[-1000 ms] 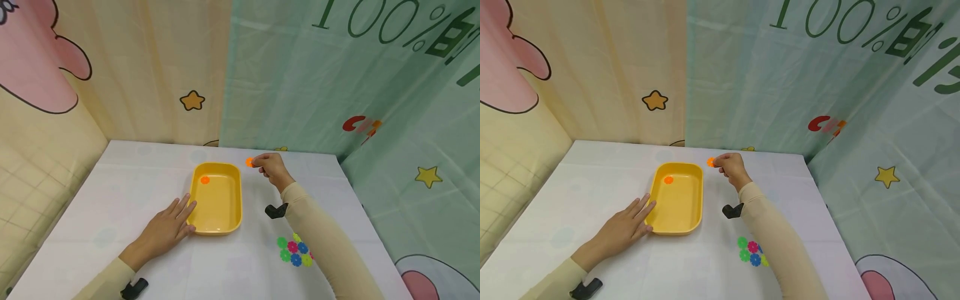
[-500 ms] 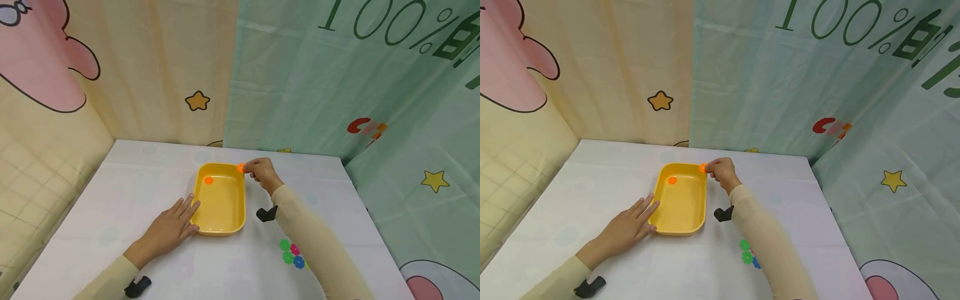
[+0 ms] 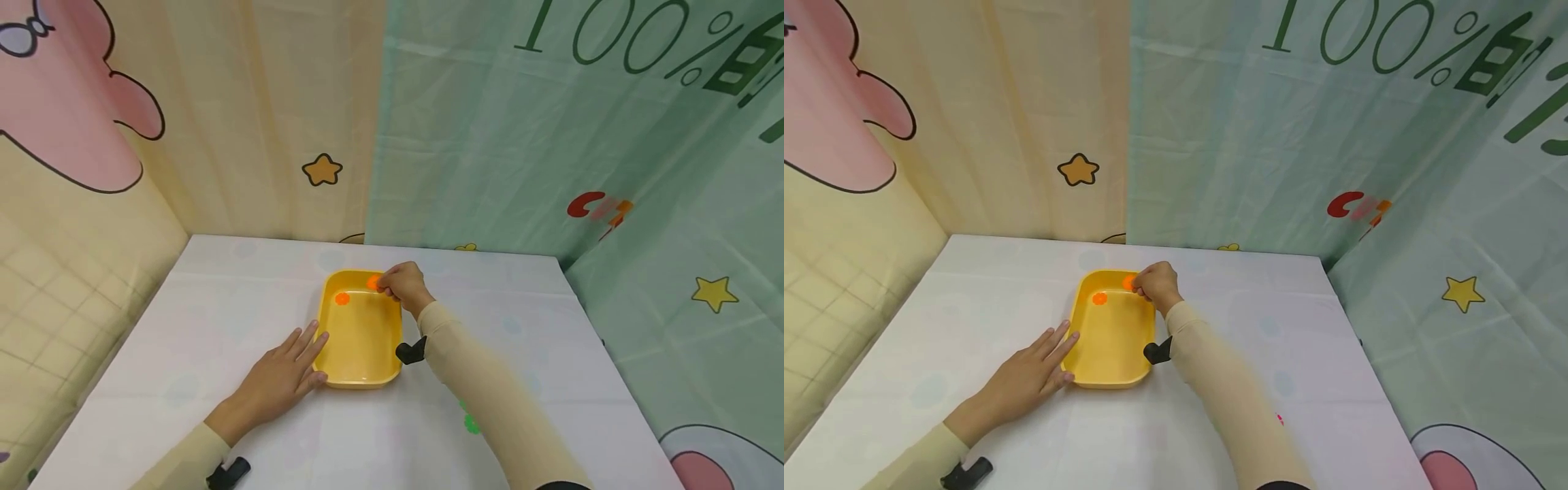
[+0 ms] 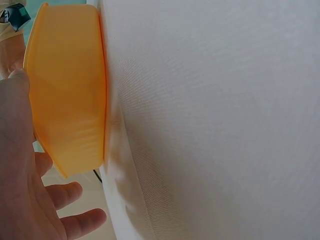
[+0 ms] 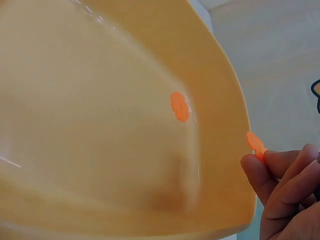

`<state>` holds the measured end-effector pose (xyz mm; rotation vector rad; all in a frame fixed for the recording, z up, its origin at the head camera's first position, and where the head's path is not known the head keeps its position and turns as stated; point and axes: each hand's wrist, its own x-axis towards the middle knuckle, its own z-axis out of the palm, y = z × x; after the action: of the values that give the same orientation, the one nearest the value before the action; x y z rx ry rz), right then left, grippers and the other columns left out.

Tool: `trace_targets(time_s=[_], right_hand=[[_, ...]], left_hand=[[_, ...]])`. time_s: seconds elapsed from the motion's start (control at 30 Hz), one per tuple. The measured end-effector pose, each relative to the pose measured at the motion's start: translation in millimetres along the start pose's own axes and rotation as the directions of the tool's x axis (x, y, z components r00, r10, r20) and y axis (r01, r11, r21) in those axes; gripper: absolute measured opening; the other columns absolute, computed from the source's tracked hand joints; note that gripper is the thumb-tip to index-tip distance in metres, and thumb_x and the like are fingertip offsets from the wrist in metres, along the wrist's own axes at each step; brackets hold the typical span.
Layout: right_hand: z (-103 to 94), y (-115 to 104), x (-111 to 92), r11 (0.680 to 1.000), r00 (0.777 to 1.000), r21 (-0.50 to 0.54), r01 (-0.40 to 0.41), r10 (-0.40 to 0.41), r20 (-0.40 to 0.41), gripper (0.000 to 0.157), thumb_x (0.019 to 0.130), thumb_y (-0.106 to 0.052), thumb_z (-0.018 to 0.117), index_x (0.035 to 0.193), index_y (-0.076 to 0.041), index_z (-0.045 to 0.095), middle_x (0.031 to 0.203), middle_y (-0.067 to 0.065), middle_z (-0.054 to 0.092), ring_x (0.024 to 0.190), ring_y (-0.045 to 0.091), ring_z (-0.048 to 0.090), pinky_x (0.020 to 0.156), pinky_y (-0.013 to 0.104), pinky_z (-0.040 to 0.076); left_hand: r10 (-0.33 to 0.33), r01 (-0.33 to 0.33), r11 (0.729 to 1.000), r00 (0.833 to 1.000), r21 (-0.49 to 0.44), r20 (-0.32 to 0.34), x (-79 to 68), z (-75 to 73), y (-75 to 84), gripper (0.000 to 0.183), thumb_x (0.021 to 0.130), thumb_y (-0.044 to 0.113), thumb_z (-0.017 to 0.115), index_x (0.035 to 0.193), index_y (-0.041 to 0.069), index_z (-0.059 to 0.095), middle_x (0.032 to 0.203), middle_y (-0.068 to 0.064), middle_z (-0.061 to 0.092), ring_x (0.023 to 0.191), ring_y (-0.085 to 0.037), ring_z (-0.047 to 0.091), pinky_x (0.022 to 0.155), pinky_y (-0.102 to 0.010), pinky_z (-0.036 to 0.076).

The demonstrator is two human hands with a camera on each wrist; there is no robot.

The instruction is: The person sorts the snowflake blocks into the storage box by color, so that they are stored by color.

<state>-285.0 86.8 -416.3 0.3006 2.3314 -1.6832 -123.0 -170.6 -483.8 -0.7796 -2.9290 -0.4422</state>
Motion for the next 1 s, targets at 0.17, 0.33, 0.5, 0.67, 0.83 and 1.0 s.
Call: trace_targets(time_s=[0.17,0.33,0.5,0.67,0.83,1.0], right_hand=[[13.0,-3.4,3.6,1.0,1.0,-0.013,-0.013,0.013,-0.003,0.004,0.09,-0.002,0.074,0.091,0.003,0.072,0.07,0.009,0.07,0.054,0.015,0.053,0.049,0.018,0.044],[22.8,-6.2,7.3,0.999,0.999,-0.017,-0.035,0.035,-0.004,0.004,0.09,0.001,0.073,0.092,0.004,0.072,0.066,0.008,0.067,0.052,0.015,0.053,0.05,0.019,0.047],[28.8,-5.2,12.1,0.994,0.995,-0.062,-0.093,0.091,-0.035,0.004,0.09,0.003,0.071,0.092,0.005,0.073,0.06,0.006,0.061,0.049,0.015,0.052,0.062,0.026,0.056],[32.4,-3.1,18.3,0.984,0.991,-0.124,-0.132,0.126,-0.052,0.006,0.091,0.002,0.069,0.088,0.004,0.073,0.057,0.005,0.058,0.051,0.018,0.054,0.064,0.028,0.057],[37.0,-2.0,23.6,0.968,0.989,-0.206,-0.145,0.135,-0.06,0.007,0.091,0.002,0.069,0.086,0.003,0.073,0.056,0.005,0.059,0.05,0.018,0.056,0.058,0.026,0.056],[44.5,-2.5,28.1,0.96,0.989,-0.243,-0.142,0.131,-0.062,0.01,0.089,0.006,0.068,0.099,0.008,0.071,0.056,0.005,0.06,0.048,0.016,0.061,0.06,0.027,0.059]], left_hand=[[-0.002,0.002,1.0,1.0,0.013,-0.005,0.0,-0.4,-1.6,0.07,0.105,0.055,0.047,0.161,0.017,0.032,0.17,-0.009,0.02,0.148,-0.042,0.034,0.103,-0.061,0.046],[-0.002,0.002,1.0,1.0,0.013,-0.006,-1.4,-1.7,-1.8,0.07,0.105,0.054,0.047,0.161,0.016,0.032,0.17,-0.01,0.021,0.148,-0.043,0.034,0.103,-0.062,0.046],[0.012,-0.012,1.0,1.0,0.013,-0.018,-1.8,-2.3,-1.3,0.069,0.105,0.054,0.048,0.161,0.015,0.034,0.169,-0.011,0.022,0.147,-0.043,0.036,0.102,-0.061,0.047],[0.014,-0.014,1.0,1.0,0.025,-0.015,-1.2,-0.4,-1.7,0.069,0.105,0.055,0.047,0.161,0.017,0.034,0.169,-0.009,0.022,0.148,-0.042,0.036,0.102,-0.06,0.047],[0.013,-0.013,0.999,1.0,0.029,-0.004,-0.2,0.4,-1.0,0.07,0.104,0.056,0.046,0.161,0.017,0.034,0.169,-0.009,0.022,0.148,-0.041,0.036,0.103,-0.06,0.046],[0.0,0.0,1.0,1.0,0.031,0.005,0.0,-0.9,-0.6,0.07,0.104,0.057,0.045,0.161,0.018,0.034,0.169,-0.008,0.022,0.148,-0.04,0.036,0.104,-0.059,0.046]])
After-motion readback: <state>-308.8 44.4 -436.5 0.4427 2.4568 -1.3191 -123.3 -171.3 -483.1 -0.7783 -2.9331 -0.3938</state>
